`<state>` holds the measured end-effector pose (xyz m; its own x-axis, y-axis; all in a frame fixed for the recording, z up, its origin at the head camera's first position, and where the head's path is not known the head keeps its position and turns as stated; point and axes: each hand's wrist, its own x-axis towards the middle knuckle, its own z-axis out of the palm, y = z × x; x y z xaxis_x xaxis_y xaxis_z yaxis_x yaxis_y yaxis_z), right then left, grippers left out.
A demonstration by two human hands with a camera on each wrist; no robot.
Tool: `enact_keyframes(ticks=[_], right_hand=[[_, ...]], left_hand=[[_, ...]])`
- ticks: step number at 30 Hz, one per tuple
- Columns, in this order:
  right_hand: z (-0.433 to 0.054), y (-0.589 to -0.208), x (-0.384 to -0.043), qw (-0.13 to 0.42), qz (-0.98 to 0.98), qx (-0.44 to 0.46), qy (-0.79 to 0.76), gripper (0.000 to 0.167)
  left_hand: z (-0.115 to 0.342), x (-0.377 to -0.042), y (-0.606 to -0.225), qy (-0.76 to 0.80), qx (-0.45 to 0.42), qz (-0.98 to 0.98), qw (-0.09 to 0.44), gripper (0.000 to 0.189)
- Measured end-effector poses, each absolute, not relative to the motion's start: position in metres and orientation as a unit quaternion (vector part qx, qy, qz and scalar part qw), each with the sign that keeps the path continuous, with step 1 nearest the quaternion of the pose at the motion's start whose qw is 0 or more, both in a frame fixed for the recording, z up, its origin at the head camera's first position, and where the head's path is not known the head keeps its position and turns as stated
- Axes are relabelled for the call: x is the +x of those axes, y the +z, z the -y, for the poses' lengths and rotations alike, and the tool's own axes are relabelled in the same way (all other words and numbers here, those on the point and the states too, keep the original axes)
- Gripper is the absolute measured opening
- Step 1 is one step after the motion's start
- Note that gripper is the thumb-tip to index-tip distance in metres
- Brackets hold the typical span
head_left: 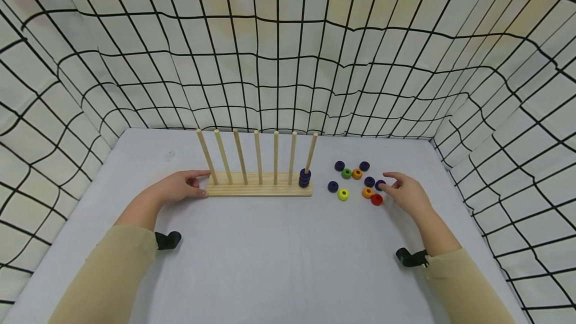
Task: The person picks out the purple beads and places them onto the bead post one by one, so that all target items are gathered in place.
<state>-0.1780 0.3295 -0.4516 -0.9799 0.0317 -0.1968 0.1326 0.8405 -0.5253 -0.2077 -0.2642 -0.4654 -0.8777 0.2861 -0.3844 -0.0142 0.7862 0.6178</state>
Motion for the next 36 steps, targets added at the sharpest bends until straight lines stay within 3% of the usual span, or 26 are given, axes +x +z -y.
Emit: enact_keyframes(ticks=[10, 36], right_hand=[[-0.333, -0.46, -0.181, 0.143, -0.949, 0.049, -0.276, 0.058], [-0.335, -0.472, -0.19, 0.15, -0.953, 0.055, -0.257, 0.055]], left_hand=[[0.264, -0.208, -0.466, 0.321, 0.074, -0.914, 0.235, 0.073], [0.264, -0.209, -0.465, 0.32, 0.074, -0.915, 0.233, 0.074]])
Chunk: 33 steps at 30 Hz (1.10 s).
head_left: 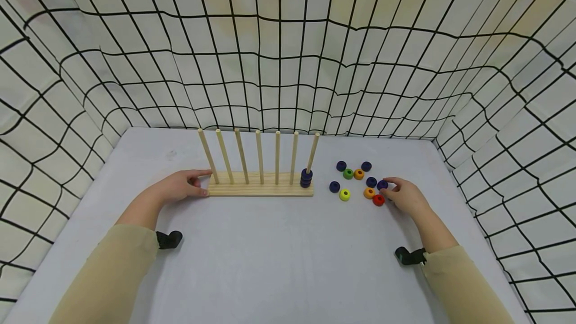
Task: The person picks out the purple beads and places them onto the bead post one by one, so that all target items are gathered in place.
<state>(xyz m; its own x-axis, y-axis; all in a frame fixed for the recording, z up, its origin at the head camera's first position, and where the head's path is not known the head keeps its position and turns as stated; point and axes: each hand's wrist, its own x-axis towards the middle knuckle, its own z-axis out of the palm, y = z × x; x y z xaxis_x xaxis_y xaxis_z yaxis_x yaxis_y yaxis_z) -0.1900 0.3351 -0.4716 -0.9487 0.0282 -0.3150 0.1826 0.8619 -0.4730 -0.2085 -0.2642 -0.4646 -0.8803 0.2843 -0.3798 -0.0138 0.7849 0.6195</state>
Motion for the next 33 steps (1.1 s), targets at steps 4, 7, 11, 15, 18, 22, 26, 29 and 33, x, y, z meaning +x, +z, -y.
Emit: enact_keyframes(ticks=[4, 7, 11, 15, 18, 22, 26, 29, 33], right_hand=[[-0.335, -0.472, -0.19, 0.149, -0.952, 0.061, -0.26, 0.055], [-0.335, -0.471, -0.189, 0.143, -0.952, 0.066, -0.264, 0.056], [-0.334, -0.468, -0.187, 0.13, -0.953, 0.07, -0.265, 0.056], [-0.333, -0.465, -0.186, 0.123, -0.953, 0.069, -0.267, 0.055], [-0.332, -0.463, -0.186, 0.119, -0.953, 0.067, -0.272, 0.056], [-0.331, -0.461, -0.185, 0.11, -0.953, 0.066, -0.275, 0.056], [-0.329, -0.459, -0.186, 0.102, -0.954, 0.069, -0.274, 0.056], [-0.329, -0.458, -0.185, 0.098, -0.954, 0.068, -0.274, 0.055], [-0.328, -0.459, -0.185, 0.093, -0.955, 0.066, -0.275, 0.055]], left_hand=[[0.264, -0.208, -0.464, 0.321, 0.076, -0.915, 0.232, 0.075], [0.264, -0.207, -0.463, 0.321, 0.075, -0.915, 0.233, 0.075], [0.263, -0.207, -0.462, 0.321, 0.072, -0.914, 0.235, 0.074], [0.262, -0.207, -0.462, 0.323, 0.07, -0.914, 0.237, 0.074], [0.262, -0.206, -0.461, 0.323, 0.07, -0.914, 0.237, 0.074], [0.262, -0.206, -0.461, 0.323, 0.067, -0.914, 0.237, 0.074], [0.263, -0.206, -0.461, 0.323, 0.066, -0.914, 0.236, 0.073], [0.263, -0.206, -0.461, 0.324, 0.069, -0.914, 0.235, 0.074], [0.262, -0.207, -0.461, 0.325, 0.069, -0.913, 0.235, 0.074]])
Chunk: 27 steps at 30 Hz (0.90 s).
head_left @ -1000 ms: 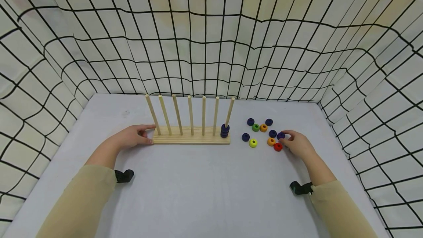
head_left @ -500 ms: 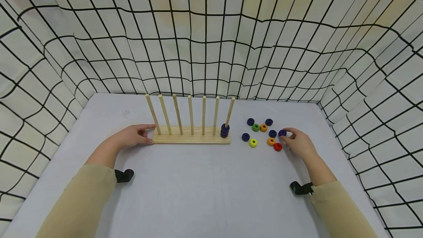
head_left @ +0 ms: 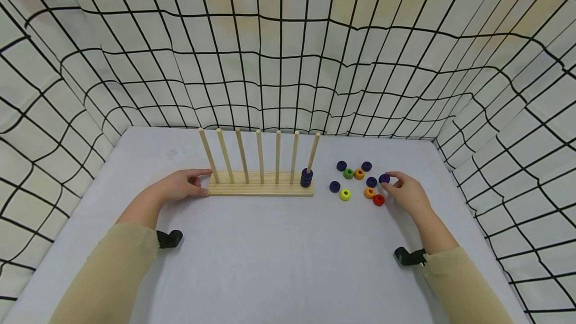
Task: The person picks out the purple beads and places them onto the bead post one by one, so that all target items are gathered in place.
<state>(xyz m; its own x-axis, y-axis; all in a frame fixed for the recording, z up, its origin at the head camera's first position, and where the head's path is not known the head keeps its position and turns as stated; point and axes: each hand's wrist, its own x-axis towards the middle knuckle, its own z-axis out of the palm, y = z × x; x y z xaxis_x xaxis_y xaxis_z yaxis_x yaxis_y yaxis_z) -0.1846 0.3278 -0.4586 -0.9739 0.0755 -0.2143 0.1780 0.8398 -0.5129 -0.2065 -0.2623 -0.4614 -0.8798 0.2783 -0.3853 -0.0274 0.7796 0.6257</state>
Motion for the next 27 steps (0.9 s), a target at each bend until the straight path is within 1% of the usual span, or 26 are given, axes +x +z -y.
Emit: enact_keyframes(ticks=[27], right_hand=[[-0.312, -0.452, -0.183, 0.032, -0.955, 0.065, -0.289, 0.053]], left_hand=[[0.262, -0.206, -0.461, 0.33, 0.078, -0.911, 0.234, 0.075]])
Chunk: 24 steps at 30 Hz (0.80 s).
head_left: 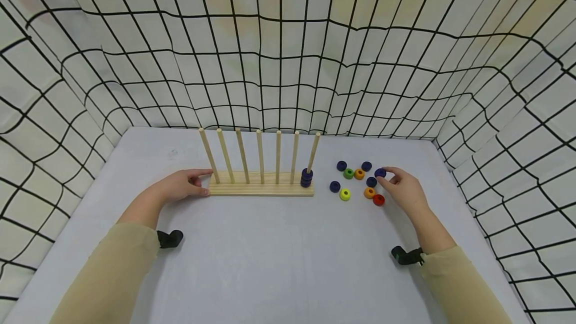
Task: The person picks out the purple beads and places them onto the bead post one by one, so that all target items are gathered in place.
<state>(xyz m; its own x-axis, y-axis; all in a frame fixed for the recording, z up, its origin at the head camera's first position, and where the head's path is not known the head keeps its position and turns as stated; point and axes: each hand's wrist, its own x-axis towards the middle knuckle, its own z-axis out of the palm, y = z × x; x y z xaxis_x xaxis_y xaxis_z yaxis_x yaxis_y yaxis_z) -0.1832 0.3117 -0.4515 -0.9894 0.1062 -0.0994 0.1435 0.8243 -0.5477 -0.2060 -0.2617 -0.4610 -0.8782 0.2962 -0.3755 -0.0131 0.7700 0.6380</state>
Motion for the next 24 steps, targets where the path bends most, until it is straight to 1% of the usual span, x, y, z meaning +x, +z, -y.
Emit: enact_keyframes(ticks=[24], right_hand=[[-0.288, -0.442, -0.186, 0.031, -0.947, 0.055, -0.315, 0.052]], left_hand=[[0.262, -0.205, -0.461, 0.332, 0.065, -0.911, 0.235, 0.075]])
